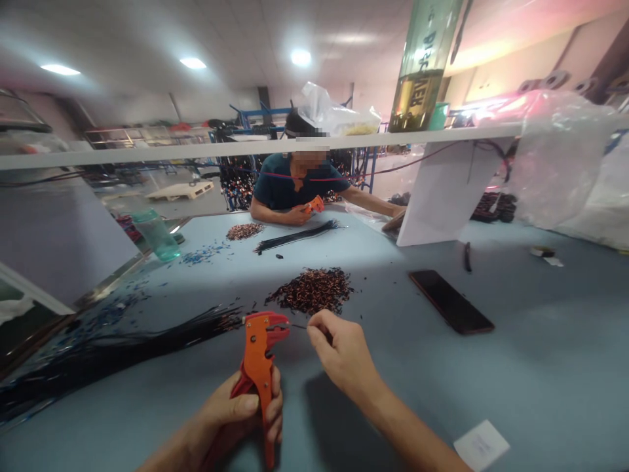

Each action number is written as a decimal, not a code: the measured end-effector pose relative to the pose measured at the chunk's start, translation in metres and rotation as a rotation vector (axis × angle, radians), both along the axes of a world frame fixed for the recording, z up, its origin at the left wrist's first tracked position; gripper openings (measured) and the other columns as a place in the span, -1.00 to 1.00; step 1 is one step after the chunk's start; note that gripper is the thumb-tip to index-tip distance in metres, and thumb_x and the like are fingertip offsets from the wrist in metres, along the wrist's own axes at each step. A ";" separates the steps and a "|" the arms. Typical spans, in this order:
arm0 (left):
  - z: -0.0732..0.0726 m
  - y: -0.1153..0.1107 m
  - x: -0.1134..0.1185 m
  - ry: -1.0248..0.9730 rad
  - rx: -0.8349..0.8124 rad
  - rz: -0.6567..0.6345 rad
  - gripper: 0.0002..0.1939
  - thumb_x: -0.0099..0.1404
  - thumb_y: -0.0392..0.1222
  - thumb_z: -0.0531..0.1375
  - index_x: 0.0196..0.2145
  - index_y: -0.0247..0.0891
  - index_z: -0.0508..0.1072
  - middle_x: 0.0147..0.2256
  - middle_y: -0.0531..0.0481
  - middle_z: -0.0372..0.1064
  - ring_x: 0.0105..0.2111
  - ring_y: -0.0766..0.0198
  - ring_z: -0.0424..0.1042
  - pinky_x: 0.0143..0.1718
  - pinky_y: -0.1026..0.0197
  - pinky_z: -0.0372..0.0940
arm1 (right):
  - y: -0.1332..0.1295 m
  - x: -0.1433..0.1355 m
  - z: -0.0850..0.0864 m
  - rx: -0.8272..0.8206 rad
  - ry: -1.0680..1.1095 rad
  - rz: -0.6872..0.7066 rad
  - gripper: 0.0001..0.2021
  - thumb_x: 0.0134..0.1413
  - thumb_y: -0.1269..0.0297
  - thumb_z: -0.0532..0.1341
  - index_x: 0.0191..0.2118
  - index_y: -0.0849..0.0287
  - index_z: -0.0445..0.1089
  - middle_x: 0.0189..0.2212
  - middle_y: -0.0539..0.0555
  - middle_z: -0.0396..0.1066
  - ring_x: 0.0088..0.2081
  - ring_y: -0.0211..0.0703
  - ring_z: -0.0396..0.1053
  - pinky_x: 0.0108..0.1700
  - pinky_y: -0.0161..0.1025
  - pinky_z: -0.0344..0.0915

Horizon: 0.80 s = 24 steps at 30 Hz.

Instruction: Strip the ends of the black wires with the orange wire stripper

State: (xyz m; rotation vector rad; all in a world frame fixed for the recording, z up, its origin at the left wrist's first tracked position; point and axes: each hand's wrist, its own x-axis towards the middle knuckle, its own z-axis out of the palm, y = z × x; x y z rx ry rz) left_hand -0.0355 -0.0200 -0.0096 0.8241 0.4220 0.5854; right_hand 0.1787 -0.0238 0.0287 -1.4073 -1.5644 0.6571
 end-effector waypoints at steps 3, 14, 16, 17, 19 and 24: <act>-0.001 0.000 0.000 -0.015 -0.019 0.018 -0.68 0.12 -0.11 0.34 -0.23 -0.35 0.40 -0.45 -0.01 0.38 -0.44 0.21 0.46 -0.26 0.06 0.31 | -0.004 -0.003 0.001 0.047 0.074 -0.002 -0.79 0.14 0.20 0.08 -0.45 0.16 0.30 -0.63 -0.11 0.09 -0.58 -0.29 0.06 -0.52 -0.36 0.03; 0.001 -0.005 0.002 0.142 0.292 0.204 -0.68 0.19 -0.05 0.33 -0.22 -0.27 0.37 -0.39 0.00 0.33 -0.37 0.23 0.38 -0.31 0.13 0.32 | -0.011 -0.018 0.000 -0.069 0.017 0.057 -0.79 0.09 0.24 0.08 -0.51 0.17 0.30 -0.68 -0.13 0.06 -0.60 -0.31 0.01 -0.53 -0.34 -0.02; 0.001 -0.005 0.000 0.205 0.443 0.254 -0.75 0.27 -0.06 0.26 -0.20 -0.25 0.37 -0.34 0.00 0.32 -0.33 0.25 0.35 -0.25 0.15 0.30 | -0.010 -0.018 0.001 -0.124 0.080 0.061 -0.78 0.07 0.21 0.08 -0.52 0.17 0.29 -0.67 -0.12 0.06 -0.59 -0.30 0.02 -0.52 -0.34 -0.01; 0.000 -0.005 -0.001 0.235 0.514 0.266 -0.78 0.30 -0.07 0.24 -0.19 -0.24 0.37 -0.33 0.00 0.31 -0.32 0.26 0.34 -0.23 0.16 0.28 | -0.010 -0.018 0.001 -0.147 0.123 0.072 -0.78 0.07 0.20 0.09 -0.52 0.17 0.29 -0.66 -0.11 0.07 -0.58 -0.30 0.02 -0.52 -0.34 0.00; 0.000 -0.005 -0.003 0.274 0.615 0.269 -0.80 0.33 -0.08 0.20 -0.17 -0.22 0.37 -0.30 -0.01 0.30 -0.29 0.26 0.32 -0.20 0.18 0.26 | -0.010 -0.021 0.001 -0.182 0.219 0.094 -0.77 0.07 0.17 0.11 -0.51 0.18 0.29 -0.63 -0.10 0.09 -0.56 -0.29 0.04 -0.51 -0.35 0.03; 0.001 -0.006 -0.002 0.245 0.649 0.228 -0.78 0.32 -0.04 0.20 -0.20 -0.23 0.37 -0.32 -0.03 0.30 -0.30 0.23 0.32 -0.20 0.16 0.28 | -0.017 -0.031 -0.002 -0.170 0.319 0.112 -0.77 0.10 0.16 0.14 -0.49 0.17 0.30 -0.59 -0.08 0.15 -0.53 -0.29 0.09 -0.48 -0.36 0.09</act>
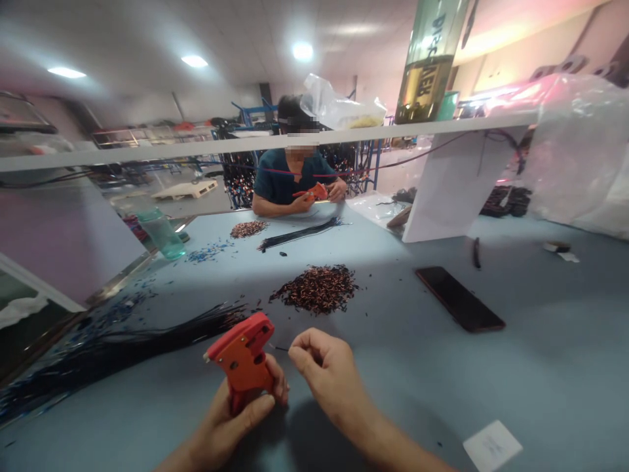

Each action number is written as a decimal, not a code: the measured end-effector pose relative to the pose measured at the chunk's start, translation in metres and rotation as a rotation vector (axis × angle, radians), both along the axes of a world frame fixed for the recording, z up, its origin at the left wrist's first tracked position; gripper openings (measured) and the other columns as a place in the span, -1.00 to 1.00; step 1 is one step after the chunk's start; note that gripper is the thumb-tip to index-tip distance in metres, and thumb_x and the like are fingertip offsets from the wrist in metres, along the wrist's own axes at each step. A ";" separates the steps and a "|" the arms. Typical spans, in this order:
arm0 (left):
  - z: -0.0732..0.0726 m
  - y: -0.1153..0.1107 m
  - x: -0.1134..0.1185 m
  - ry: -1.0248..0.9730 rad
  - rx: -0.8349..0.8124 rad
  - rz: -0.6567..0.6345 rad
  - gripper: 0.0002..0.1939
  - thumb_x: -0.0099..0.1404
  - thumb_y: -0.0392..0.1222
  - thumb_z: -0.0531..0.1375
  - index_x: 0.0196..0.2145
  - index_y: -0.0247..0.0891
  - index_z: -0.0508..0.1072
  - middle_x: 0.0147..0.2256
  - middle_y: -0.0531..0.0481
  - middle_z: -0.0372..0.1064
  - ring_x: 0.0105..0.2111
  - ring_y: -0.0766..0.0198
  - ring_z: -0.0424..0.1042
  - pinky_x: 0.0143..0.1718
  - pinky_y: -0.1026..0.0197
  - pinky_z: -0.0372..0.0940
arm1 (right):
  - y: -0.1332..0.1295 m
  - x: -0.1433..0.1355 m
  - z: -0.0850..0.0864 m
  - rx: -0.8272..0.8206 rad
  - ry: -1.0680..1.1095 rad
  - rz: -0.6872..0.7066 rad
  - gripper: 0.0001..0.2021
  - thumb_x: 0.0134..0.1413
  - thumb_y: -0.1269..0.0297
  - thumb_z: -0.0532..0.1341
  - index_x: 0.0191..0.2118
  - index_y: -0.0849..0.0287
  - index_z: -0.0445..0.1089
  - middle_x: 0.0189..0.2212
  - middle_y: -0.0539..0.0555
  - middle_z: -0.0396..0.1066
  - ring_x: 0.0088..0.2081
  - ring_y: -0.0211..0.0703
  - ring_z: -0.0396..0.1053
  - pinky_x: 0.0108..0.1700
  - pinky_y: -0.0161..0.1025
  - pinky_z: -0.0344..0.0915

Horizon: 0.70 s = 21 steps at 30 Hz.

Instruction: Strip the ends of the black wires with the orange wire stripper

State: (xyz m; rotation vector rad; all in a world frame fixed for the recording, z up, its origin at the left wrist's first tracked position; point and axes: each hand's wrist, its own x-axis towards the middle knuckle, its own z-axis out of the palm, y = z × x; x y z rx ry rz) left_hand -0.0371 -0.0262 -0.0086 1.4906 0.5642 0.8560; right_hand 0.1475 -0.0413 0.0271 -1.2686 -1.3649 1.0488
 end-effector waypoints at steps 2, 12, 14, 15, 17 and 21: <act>0.001 -0.001 0.001 0.008 0.004 0.016 -0.78 0.32 -0.05 0.19 -0.18 -0.23 0.36 -0.32 -0.04 0.31 -0.31 0.22 0.33 -0.21 0.15 0.30 | -0.004 -0.003 0.000 0.059 -0.047 -0.008 -0.78 0.13 0.19 0.13 -0.48 0.17 0.30 -0.61 -0.09 0.16 -0.55 -0.29 0.10 -0.49 -0.35 0.08; 0.006 0.004 0.000 0.269 0.731 0.310 -0.82 0.22 -0.31 0.14 -0.21 -0.14 0.31 -0.42 0.04 0.29 -0.48 0.28 0.27 -0.44 0.26 0.21 | -0.010 -0.004 0.000 0.028 0.072 0.032 -0.77 0.15 0.15 0.16 -0.43 0.18 0.34 -0.59 -0.10 0.14 -0.54 -0.30 0.07 -0.48 -0.35 0.05; 0.005 0.007 0.000 0.287 0.800 0.318 -0.79 0.17 -0.29 0.15 -0.20 -0.15 0.29 -0.43 0.02 0.29 -0.49 0.26 0.26 -0.45 0.24 0.18 | -0.008 -0.007 -0.003 -0.076 0.244 0.097 -0.73 0.12 0.08 0.21 -0.41 0.20 0.34 -0.55 -0.09 0.17 -0.51 -0.31 0.07 -0.47 -0.36 0.08; 0.004 0.008 0.000 0.312 0.840 0.321 -0.76 0.16 -0.29 0.15 -0.18 -0.17 0.29 -0.41 0.00 0.30 -0.46 0.23 0.27 -0.44 0.22 0.19 | -0.008 -0.008 -0.005 -0.121 0.329 0.134 -0.72 0.10 0.06 0.24 -0.42 0.19 0.33 -0.56 -0.10 0.16 -0.52 -0.32 0.04 -0.48 -0.37 0.07; 0.002 0.010 -0.001 0.383 0.939 0.350 -0.70 0.15 -0.32 0.14 -0.13 -0.21 0.28 -0.35 -0.08 0.33 -0.40 0.18 0.30 -0.38 0.18 0.21 | -0.007 -0.010 -0.008 -0.175 0.457 0.192 -0.69 0.04 0.05 0.31 -0.46 0.18 0.29 -0.58 -0.14 0.12 -0.55 -0.36 -0.02 -0.51 -0.41 0.04; 0.000 0.012 -0.003 0.495 1.143 0.416 -0.69 0.16 -0.35 0.08 -0.10 -0.30 0.26 -0.31 -0.19 0.35 -0.35 0.09 0.31 -0.33 0.09 0.22 | -0.005 -0.009 -0.009 -0.200 0.505 0.250 -0.74 -0.07 0.21 0.36 -0.51 0.18 0.27 -0.59 -0.14 0.17 -0.55 -0.37 0.03 -0.52 -0.44 0.06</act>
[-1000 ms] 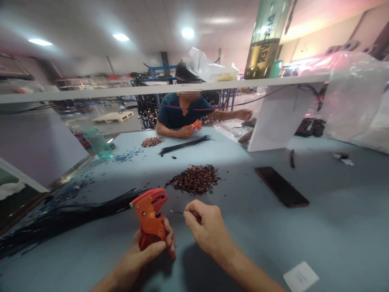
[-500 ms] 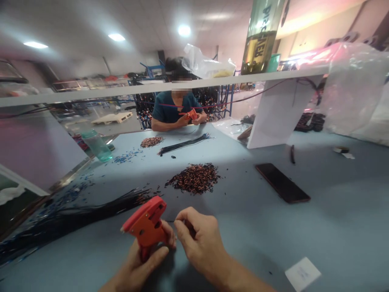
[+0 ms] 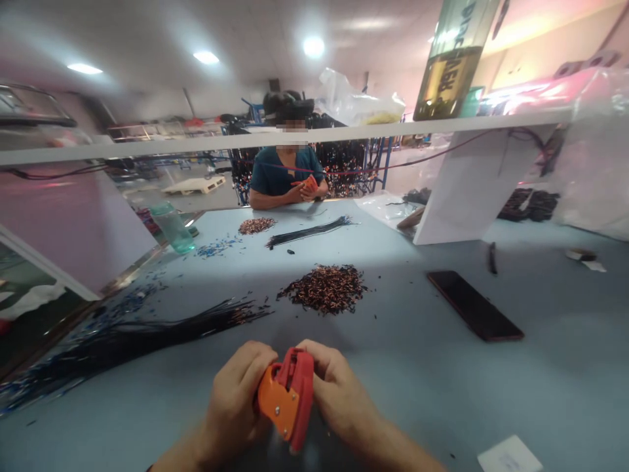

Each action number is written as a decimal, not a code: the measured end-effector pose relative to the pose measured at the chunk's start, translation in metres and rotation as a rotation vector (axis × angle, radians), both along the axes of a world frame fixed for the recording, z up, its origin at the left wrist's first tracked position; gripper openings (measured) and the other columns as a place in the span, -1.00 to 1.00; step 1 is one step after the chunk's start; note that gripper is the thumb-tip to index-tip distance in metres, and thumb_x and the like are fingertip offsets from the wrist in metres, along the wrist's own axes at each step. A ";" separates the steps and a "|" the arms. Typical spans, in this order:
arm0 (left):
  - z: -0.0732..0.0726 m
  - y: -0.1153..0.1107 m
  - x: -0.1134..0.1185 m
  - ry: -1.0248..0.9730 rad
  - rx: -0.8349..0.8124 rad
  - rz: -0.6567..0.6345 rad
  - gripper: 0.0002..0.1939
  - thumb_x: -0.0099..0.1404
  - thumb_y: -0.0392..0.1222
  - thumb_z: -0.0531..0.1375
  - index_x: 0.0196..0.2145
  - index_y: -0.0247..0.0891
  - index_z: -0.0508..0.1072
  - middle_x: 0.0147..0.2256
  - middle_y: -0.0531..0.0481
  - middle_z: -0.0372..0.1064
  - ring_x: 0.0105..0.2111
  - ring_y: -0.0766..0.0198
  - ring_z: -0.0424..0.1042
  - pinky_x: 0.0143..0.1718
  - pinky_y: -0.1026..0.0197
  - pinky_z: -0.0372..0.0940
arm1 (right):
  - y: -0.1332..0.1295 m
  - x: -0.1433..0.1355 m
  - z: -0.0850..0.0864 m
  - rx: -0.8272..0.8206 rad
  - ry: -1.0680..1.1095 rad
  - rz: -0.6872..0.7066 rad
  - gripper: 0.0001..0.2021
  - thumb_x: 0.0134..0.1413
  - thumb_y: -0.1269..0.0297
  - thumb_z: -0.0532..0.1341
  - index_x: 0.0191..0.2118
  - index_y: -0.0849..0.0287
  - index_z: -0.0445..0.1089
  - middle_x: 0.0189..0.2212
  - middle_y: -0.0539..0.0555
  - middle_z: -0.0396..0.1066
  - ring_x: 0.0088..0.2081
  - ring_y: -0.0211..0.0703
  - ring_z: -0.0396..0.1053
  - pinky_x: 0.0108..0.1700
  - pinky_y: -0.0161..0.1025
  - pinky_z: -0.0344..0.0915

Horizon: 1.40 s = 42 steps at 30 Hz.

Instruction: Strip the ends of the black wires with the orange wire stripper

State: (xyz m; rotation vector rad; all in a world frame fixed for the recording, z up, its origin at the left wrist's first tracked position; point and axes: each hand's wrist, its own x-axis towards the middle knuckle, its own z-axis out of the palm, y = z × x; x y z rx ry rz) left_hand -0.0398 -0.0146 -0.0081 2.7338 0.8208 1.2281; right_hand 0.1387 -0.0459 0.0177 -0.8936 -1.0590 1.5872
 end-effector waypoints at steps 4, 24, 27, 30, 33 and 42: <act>0.001 0.001 -0.001 0.085 0.072 0.054 -0.73 0.19 -0.32 0.04 -0.12 -0.30 0.27 -0.32 -0.21 0.37 -0.35 0.06 0.31 -0.30 0.04 0.23 | 0.003 0.005 0.001 -0.055 -0.047 0.051 -0.84 -0.12 0.31 0.31 -0.49 0.18 0.29 -0.62 -0.14 0.22 -0.56 -0.37 0.06 -0.52 -0.44 0.08; -0.001 0.001 -0.001 0.095 0.066 0.079 -0.75 0.20 -0.29 0.05 -0.13 -0.28 0.28 -0.34 -0.18 0.38 -0.37 0.08 0.32 -0.32 0.08 0.22 | 0.003 0.004 -0.001 0.042 -0.168 0.016 -0.79 -0.07 0.26 0.29 -0.54 0.20 0.27 -0.59 -0.11 0.20 -0.53 -0.36 0.08 -0.50 -0.43 0.10; 0.000 0.001 0.000 0.091 0.051 0.088 -0.79 0.21 -0.29 0.04 -0.16 -0.26 0.28 -0.36 -0.16 0.37 -0.40 0.09 0.31 -0.33 0.09 0.20 | 0.003 0.002 -0.003 0.044 -0.164 0.033 -0.78 -0.08 0.24 0.31 -0.54 0.20 0.27 -0.60 -0.12 0.20 -0.55 -0.37 0.07 -0.50 -0.42 0.10; -0.001 0.001 0.000 0.083 0.061 0.082 -0.79 0.20 -0.30 0.03 -0.17 -0.26 0.29 -0.37 -0.15 0.38 -0.40 0.10 0.31 -0.34 0.11 0.20 | 0.003 0.002 -0.004 0.025 -0.147 0.027 -0.78 -0.10 0.25 0.31 -0.54 0.19 0.27 -0.62 -0.12 0.19 -0.56 -0.38 0.05 -0.52 -0.42 0.08; -0.001 0.001 0.000 0.080 0.077 0.077 -0.77 0.19 -0.30 0.02 -0.17 -0.26 0.29 -0.37 -0.15 0.38 -0.40 0.10 0.31 -0.34 0.11 0.20 | 0.003 0.002 -0.004 0.018 -0.130 0.006 -0.81 -0.11 0.28 0.29 -0.55 0.19 0.27 -0.61 -0.11 0.20 -0.55 -0.37 0.06 -0.52 -0.43 0.08; 0.003 0.001 0.001 0.106 0.070 0.069 -0.78 0.19 -0.32 0.02 -0.16 -0.27 0.25 -0.36 -0.16 0.37 -0.40 0.10 0.30 -0.35 0.10 0.20 | 0.003 -0.001 -0.006 -0.074 -0.024 0.002 -0.82 -0.16 0.30 0.30 -0.54 0.20 0.26 -0.61 -0.12 0.20 -0.56 -0.37 0.04 -0.52 -0.43 0.07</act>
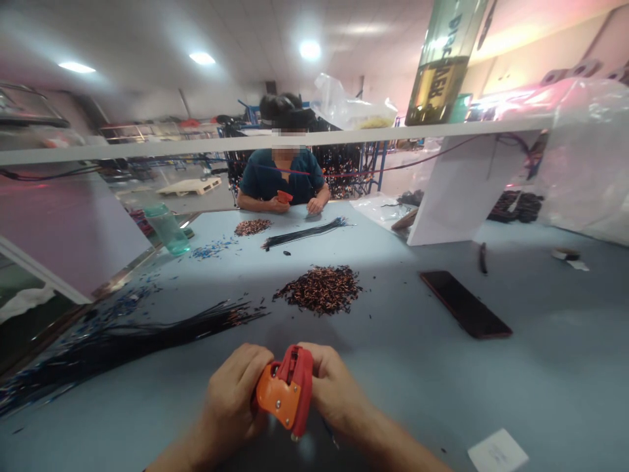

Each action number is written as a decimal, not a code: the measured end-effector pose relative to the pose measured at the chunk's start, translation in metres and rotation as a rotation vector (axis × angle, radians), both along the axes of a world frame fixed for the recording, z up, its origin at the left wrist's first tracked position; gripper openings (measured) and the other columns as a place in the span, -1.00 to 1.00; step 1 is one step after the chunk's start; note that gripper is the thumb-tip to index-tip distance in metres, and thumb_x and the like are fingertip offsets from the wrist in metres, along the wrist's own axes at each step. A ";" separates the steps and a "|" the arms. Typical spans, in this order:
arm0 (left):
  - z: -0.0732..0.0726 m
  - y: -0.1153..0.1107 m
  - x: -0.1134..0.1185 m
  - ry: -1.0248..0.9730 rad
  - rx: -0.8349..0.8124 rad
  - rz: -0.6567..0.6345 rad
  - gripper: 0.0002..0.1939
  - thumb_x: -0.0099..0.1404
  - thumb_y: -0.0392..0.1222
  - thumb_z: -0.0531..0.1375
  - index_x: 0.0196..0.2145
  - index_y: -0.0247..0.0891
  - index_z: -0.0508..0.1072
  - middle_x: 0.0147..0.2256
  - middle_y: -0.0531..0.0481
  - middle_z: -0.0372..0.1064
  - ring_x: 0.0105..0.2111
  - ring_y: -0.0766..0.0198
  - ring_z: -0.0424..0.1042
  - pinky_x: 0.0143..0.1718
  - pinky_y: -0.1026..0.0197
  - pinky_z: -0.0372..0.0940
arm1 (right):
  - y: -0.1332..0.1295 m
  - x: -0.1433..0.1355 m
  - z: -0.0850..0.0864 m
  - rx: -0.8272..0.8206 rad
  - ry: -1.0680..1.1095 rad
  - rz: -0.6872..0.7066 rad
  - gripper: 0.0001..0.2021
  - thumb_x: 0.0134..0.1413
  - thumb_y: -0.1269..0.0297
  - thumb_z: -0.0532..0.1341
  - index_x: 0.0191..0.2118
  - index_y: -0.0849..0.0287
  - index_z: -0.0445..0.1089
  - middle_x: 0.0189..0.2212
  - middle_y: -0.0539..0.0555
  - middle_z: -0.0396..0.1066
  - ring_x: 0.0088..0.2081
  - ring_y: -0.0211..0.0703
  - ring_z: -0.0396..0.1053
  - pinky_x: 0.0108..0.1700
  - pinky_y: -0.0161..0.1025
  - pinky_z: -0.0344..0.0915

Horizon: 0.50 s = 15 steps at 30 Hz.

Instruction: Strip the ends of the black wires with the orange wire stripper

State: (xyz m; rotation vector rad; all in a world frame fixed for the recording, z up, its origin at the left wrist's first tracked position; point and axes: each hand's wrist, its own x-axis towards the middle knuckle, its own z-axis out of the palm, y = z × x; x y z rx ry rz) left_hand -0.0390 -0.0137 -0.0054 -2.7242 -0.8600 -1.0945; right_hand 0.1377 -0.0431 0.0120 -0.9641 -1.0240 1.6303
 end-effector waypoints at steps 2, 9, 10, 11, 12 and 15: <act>0.000 -0.001 0.000 -0.004 -0.004 -0.006 -0.79 0.20 -0.33 0.01 -0.17 -0.27 0.24 -0.37 -0.16 0.36 -0.41 0.10 0.30 -0.36 0.11 0.20 | 0.000 -0.001 -0.001 -0.012 0.023 0.000 -0.81 -0.16 0.30 0.31 -0.55 0.20 0.27 -0.61 -0.12 0.20 -0.56 -0.37 0.05 -0.52 -0.43 0.08; -0.002 -0.001 0.001 -0.022 -0.045 -0.005 -0.85 0.23 -0.32 0.02 -0.22 -0.27 0.28 -0.41 -0.13 0.36 -0.44 0.13 0.30 -0.40 0.14 0.18 | 0.001 -0.002 -0.002 -0.019 0.034 0.003 -0.78 -0.17 0.29 0.36 -0.56 0.22 0.30 -0.62 -0.12 0.19 -0.56 -0.38 0.03 -0.53 -0.44 0.05; -0.002 -0.002 0.001 -0.032 -0.043 -0.002 -0.86 0.23 -0.32 0.02 -0.23 -0.27 0.29 -0.42 -0.12 0.36 -0.45 0.14 0.30 -0.41 0.15 0.18 | 0.001 -0.002 -0.002 -0.017 0.035 0.006 -0.77 -0.16 0.27 0.37 -0.56 0.22 0.30 -0.62 -0.12 0.20 -0.56 -0.38 0.03 -0.53 -0.44 0.05; -0.003 -0.002 0.001 -0.039 -0.039 0.003 -0.86 0.24 -0.32 0.02 -0.24 -0.26 0.30 -0.43 -0.11 0.36 -0.46 0.15 0.30 -0.41 0.15 0.17 | 0.001 -0.002 -0.003 -0.014 0.036 0.008 -0.75 -0.16 0.25 0.38 -0.57 0.23 0.31 -0.63 -0.11 0.20 -0.56 -0.38 0.03 -0.53 -0.44 0.05; -0.003 -0.002 0.001 -0.044 -0.035 0.007 -0.87 0.25 -0.32 0.02 -0.25 -0.26 0.31 -0.44 -0.10 0.36 -0.46 0.15 0.30 -0.42 0.16 0.17 | 0.001 -0.002 -0.003 -0.011 0.037 0.009 -0.73 -0.17 0.23 0.40 -0.57 0.23 0.31 -0.63 -0.11 0.21 -0.56 -0.38 0.03 -0.53 -0.44 0.05; -0.005 -0.003 0.001 -0.046 -0.029 0.022 -0.88 0.26 -0.33 0.01 -0.26 -0.25 0.32 -0.47 -0.08 0.34 -0.49 0.17 0.29 -0.44 0.17 0.14 | 0.000 -0.002 -0.005 -0.019 0.062 0.014 -0.72 -0.17 0.22 0.43 -0.56 0.24 0.34 -0.61 -0.10 0.23 -0.55 -0.38 0.07 -0.51 -0.44 0.10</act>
